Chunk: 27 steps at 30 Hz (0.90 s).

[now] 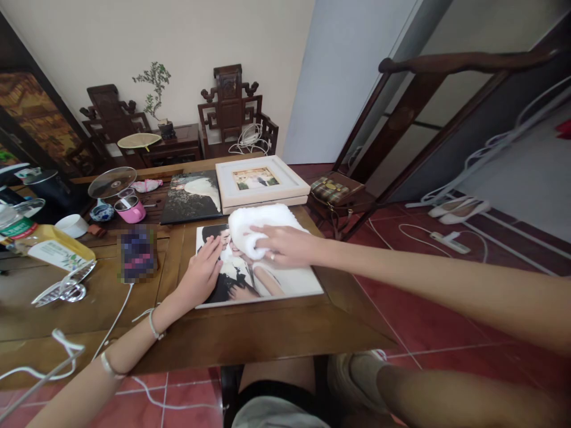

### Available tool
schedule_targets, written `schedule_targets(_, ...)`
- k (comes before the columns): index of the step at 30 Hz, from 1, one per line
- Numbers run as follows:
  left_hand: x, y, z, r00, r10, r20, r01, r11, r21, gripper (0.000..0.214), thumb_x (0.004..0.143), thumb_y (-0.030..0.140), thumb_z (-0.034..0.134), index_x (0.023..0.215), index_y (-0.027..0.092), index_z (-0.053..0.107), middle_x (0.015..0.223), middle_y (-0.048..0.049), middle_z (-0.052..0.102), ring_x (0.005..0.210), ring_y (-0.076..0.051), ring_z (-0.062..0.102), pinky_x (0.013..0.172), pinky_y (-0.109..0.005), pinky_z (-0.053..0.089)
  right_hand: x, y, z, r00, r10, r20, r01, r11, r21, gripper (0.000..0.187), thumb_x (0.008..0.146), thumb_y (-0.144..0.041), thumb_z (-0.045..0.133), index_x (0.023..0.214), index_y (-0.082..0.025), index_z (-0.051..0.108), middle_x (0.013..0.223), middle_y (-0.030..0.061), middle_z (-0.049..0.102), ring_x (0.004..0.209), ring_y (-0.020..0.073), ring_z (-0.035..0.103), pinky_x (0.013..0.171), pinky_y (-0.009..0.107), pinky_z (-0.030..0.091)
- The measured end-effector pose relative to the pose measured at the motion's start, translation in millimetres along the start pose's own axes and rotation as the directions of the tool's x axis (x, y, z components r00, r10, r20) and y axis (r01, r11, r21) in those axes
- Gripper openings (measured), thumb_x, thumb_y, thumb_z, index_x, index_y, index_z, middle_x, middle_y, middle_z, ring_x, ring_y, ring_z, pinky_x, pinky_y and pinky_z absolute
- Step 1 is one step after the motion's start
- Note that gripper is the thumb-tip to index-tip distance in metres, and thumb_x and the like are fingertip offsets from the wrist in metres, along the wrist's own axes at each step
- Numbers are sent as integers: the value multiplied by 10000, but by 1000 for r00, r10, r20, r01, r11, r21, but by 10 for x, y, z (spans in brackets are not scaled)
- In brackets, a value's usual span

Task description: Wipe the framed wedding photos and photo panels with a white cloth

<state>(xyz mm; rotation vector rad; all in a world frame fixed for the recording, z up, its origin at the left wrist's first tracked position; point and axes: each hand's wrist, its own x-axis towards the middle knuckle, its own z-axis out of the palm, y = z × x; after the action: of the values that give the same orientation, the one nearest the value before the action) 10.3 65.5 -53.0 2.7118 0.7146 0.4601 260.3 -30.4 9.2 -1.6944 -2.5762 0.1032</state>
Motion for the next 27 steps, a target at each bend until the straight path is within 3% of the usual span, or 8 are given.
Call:
schedule_targets(3, -3, -3, -1, 1000, -12, 4, 12, 1000, -22, 509, 1011, 306, 283, 1502, 175, 307, 1569, -124, 323, 1476, -263, 222, 1164, -503, 276, 145, 6, -5, 992, 113, -57, -112, 994, 16, 321, 843, -112, 443, 1088, -130, 651, 1354, 220, 534, 1148, 320, 586, 893, 446, 480)
schedule_targets(5, -7, -8, 2, 1000, -20, -2, 20, 999, -36, 507, 1017, 319, 273, 1510, 199, 287, 1576, -112, 313, 1477, -251, 222, 1168, -490, 272, 185, -75, 22, 988, 120, -96, -120, 993, 7, 316, 844, -110, 435, 1072, -118, 654, 1304, 221, 568, 1173, 326, 561, 914, 450, 463)
schedule_targets(11, -14, 12, -16, 999, -39, 11, 40, 998, -38, 510, 1020, 325, 257, 1501, 160, 297, 1573, -131, 312, 1475, -247, 228, 1173, -478, 265, -34, -539, 113, 998, -54, -8, 54, 997, -61, 341, 801, -152, 550, 1113, -98, 677, 1460, 242, 429, 1363, 429, 347, 1051, 605, 321)
schedule_targets(16, -14, 10, -13, 999, -38, 6, 39, 998, -43, 514, 1014, 296, 244, 1500, 134, 291, 1573, -150, 304, 1473, -246, 233, 1174, -482, 266, -355, -971, 166, 978, -207, 15, 207, 978, -22, 328, 743, -233, 641, 1048, -138, 715, 1451, 253, 436, 1325, 469, 388, 1006, 632, 365)
schedule_targets(19, -13, -14, 12, 1000, -15, -22, 14, 999, -47, 509, 1008, 267, 246, 1496, 132, 300, 1565, -161, 317, 1472, -250, 237, 1168, -490, 278, -431, -1157, 156, 973, -232, 22, 232, 973, -7, 331, 705, -250, 667, 1015, -153, 724, 1435, 249, 458, 1308, 473, 411, 969, 617, 413)
schedule_targets(23, -15, -28, 24, 1000, -6, -30, 4, 999, -52, 505, 1008, 259, 258, 1505, 169, 287, 1569, -148, 314, 1469, -250, 245, 1162, -502, 288, -369, -1166, 44, 985, -173, 25, 173, 985, 24, 305, 731, -227, 637, 1019, -173, 721, 1386, 205, 531, 1286, 416, 464, 932, 553, 474)
schedule_targets(27, -18, -18, 18, 1000, -20, -24, 18, 998, -52, 508, 1007, 263, 270, 1505, 167, 289, 1569, -142, 315, 1470, -251, 244, 1165, -498, 285, -180, -912, -73, 994, -91, 53, 90, 996, 6, 315, 798, -180, 555, 1080, -161, 695, 1384, 162, 546, 1293, 360, 470, 920, 486, 491)
